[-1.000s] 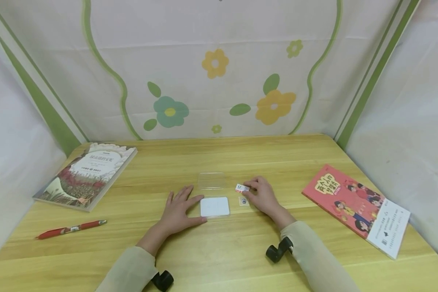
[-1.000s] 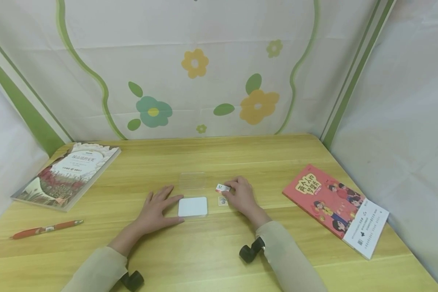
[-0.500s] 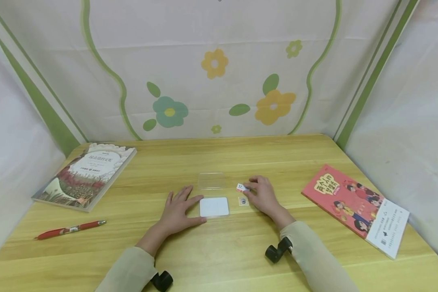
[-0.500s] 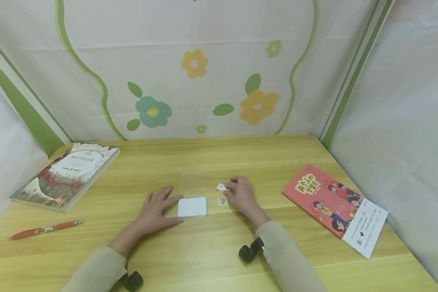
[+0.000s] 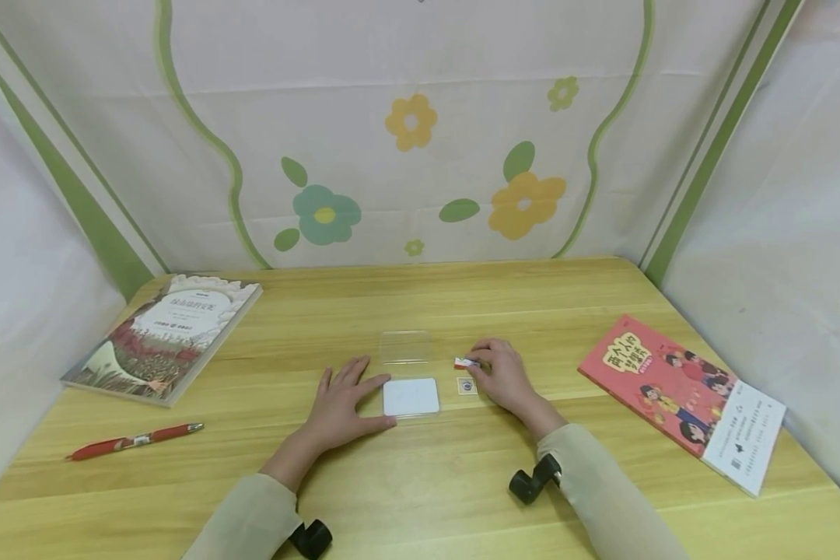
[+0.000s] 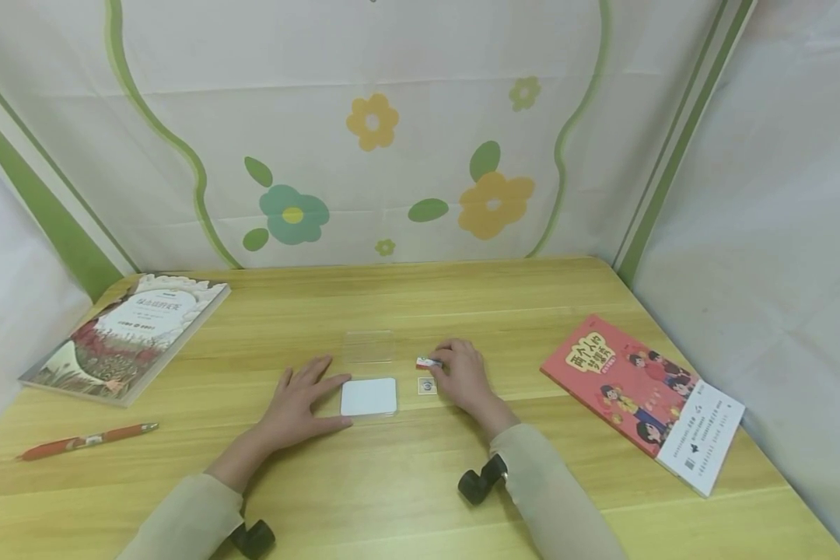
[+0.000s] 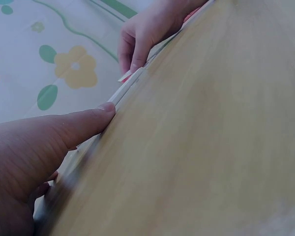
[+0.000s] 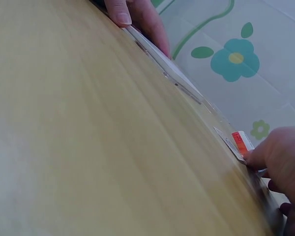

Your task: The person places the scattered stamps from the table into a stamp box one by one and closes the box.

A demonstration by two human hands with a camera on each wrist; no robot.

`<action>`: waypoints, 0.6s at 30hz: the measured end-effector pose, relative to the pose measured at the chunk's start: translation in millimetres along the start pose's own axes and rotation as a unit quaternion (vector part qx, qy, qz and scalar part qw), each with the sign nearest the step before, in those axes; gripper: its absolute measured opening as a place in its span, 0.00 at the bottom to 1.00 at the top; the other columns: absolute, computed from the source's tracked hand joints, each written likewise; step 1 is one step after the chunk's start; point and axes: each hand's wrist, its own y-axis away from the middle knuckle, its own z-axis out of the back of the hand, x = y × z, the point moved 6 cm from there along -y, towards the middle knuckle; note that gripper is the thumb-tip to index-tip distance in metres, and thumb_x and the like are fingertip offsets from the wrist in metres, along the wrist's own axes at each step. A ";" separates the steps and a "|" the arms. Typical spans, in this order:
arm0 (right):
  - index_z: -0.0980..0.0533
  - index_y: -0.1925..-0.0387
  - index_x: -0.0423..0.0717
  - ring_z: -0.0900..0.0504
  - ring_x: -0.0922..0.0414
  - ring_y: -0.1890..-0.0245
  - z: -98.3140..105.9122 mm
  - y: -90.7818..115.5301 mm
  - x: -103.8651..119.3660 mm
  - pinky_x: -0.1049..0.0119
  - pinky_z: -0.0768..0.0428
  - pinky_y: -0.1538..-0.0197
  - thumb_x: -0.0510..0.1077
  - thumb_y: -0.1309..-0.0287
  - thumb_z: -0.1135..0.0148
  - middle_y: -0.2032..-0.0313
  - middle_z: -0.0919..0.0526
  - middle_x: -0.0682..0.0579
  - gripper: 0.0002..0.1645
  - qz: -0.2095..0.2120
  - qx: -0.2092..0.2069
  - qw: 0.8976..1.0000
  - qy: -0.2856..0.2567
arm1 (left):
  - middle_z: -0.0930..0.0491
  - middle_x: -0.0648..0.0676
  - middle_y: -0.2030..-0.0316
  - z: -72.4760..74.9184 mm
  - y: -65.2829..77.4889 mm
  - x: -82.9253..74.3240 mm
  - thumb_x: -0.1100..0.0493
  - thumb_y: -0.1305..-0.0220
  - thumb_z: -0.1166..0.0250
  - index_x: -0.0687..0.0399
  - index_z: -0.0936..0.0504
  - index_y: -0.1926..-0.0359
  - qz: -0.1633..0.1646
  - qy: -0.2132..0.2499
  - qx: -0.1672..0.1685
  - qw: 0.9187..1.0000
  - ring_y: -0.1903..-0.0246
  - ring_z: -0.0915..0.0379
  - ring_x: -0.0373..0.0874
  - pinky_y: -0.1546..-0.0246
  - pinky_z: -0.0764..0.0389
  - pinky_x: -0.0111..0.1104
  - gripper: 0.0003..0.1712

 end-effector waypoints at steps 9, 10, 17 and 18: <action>0.22 0.71 0.44 0.30 0.52 0.60 2.2 0.5 2.2 0.55 0.34 0.55 0.35 0.55 0.38 0.66 0.24 0.52 0.05 0.010 -0.005 0.999 -0.031 | 0.48 0.60 0.38 -0.2 -0.2 -0.1 0.33 0.57 0.41 0.45 0.31 0.44 0.001 -0.003 0.002 1.000 0.39 0.59 0.54 0.46 0.66 0.54 0.39; 0.22 0.71 0.44 0.30 0.52 0.60 2.5 0.7 2.5 0.55 0.34 0.55 0.35 0.55 0.38 0.66 0.23 0.52 0.05 0.013 -0.006 0.999 -0.034 | 0.48 0.60 0.39 0.1 -0.2 -0.5 0.33 0.56 0.41 0.46 0.31 0.44 0.001 -0.002 0.002 1.000 0.39 0.59 0.54 0.46 0.66 0.55 0.39; 0.22 0.65 0.40 0.32 0.50 0.58 3.2 1.3 2.6 0.54 0.34 0.55 0.37 0.53 0.38 0.63 0.25 0.48 0.10 0.002 -0.002 0.999 -0.044 | 0.47 0.61 0.39 0.7 0.1 -1.3 0.33 0.56 0.41 0.47 0.30 0.44 0.000 0.000 0.004 1.000 0.39 0.60 0.55 0.47 0.66 0.55 0.39; 0.22 0.64 0.40 0.32 0.49 0.57 2.8 1.3 2.5 0.54 0.34 0.54 0.38 0.53 0.38 0.61 0.25 0.47 0.12 -0.004 0.003 0.999 -0.044 | 0.47 0.61 0.39 0.7 0.1 -1.4 0.33 0.56 0.41 0.47 0.30 0.44 0.000 0.000 0.004 1.000 0.39 0.60 0.55 0.47 0.66 0.55 0.39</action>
